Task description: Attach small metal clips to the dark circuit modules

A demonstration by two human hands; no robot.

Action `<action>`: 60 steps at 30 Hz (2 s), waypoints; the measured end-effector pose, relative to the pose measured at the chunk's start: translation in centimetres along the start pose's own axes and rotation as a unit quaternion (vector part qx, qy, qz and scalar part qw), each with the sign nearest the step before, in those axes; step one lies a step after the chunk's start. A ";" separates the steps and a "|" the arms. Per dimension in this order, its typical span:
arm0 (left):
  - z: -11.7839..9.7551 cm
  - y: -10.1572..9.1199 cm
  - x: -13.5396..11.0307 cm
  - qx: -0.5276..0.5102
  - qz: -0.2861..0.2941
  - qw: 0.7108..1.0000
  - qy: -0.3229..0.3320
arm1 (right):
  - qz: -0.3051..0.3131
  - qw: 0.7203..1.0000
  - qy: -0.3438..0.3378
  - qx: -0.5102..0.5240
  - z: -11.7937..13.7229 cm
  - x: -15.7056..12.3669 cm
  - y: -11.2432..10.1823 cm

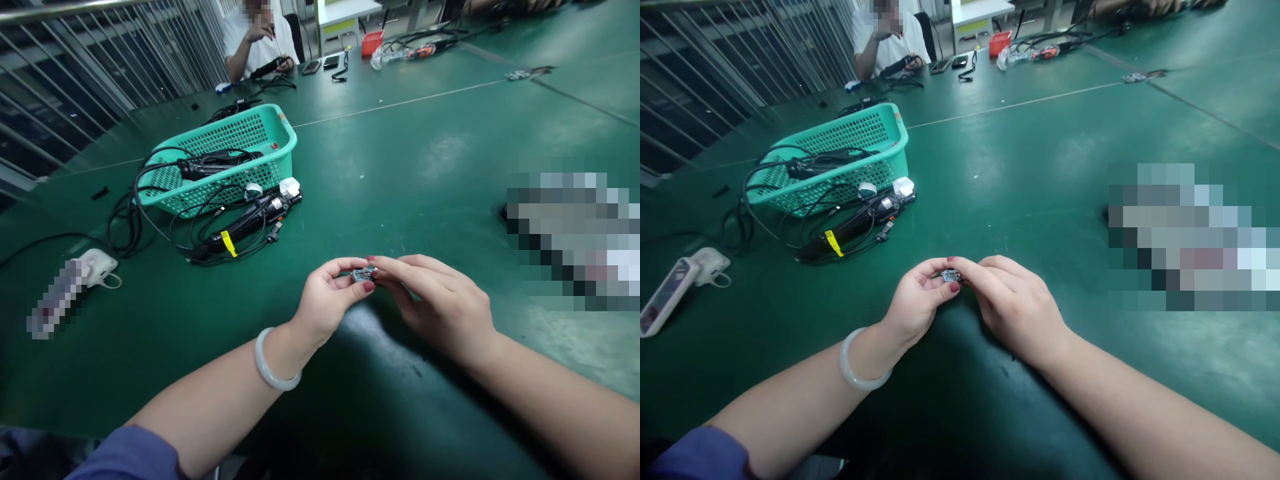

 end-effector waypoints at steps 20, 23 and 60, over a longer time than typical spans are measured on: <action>-0.1 -1.2 0.2 0.078 -0.091 0.993 -0.006 | 0.144 0.974 0.173 -0.030 -6.4 0.5 3.0; -0.1 -1.2 0.3 0.083 -0.088 0.993 -0.010 | 0.180 0.966 0.184 -0.018 -7.4 0.4 4.3; 0.3 -0.2 -0.4 0.141 -0.039 0.988 -0.056 | 0.130 0.991 0.010 -0.039 -1.0 1.0 2.0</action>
Point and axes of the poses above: each hand's wrist, its own x-axis towards the middle knuckle, its own y-axis out of the palm, z = x × y, the point moved 7 cm from there along x, towards the middle knuckle, and after that the axes turned 9 degrees about y, right-handed, at the moved point
